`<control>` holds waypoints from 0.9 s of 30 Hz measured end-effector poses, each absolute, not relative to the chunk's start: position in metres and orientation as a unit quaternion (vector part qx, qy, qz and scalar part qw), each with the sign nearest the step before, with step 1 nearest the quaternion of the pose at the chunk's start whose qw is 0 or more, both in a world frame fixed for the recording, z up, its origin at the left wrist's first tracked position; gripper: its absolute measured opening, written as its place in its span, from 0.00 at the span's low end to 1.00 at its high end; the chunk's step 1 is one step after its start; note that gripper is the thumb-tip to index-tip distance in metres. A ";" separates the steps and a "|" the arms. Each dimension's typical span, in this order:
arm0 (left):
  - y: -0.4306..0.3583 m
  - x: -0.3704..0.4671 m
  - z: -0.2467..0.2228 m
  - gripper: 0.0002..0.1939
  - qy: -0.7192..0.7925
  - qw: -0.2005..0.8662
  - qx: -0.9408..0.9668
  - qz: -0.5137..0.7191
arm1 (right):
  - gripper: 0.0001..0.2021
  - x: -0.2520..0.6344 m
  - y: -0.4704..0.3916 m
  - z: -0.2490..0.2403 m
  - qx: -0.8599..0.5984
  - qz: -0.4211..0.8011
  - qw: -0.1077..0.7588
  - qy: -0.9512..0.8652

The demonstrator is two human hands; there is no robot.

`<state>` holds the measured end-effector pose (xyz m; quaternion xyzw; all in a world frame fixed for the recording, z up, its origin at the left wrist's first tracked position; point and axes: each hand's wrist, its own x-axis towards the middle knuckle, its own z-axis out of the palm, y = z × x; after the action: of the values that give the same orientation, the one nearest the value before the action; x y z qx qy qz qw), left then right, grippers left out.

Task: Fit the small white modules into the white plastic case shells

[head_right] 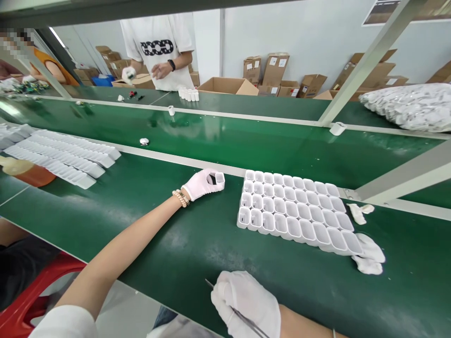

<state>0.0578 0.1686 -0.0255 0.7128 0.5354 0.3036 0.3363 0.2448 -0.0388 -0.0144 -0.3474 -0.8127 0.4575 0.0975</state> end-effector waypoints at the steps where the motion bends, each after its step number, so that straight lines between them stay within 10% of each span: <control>1: 0.168 0.058 -0.025 0.14 0.537 0.336 0.712 0.303 | 0.22 0.245 -0.039 -0.014 -0.341 0.447 0.101 -0.821; 27: 0.171 0.059 -0.029 0.11 0.529 0.325 0.723 0.303 | 0.20 0.249 -0.039 -0.019 -0.306 0.331 0.188 -0.873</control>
<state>0.0587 0.1709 -0.0288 0.7233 0.5286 0.3031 0.3250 0.2491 -0.0388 -0.0190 -0.3059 -0.8727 0.3307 0.1881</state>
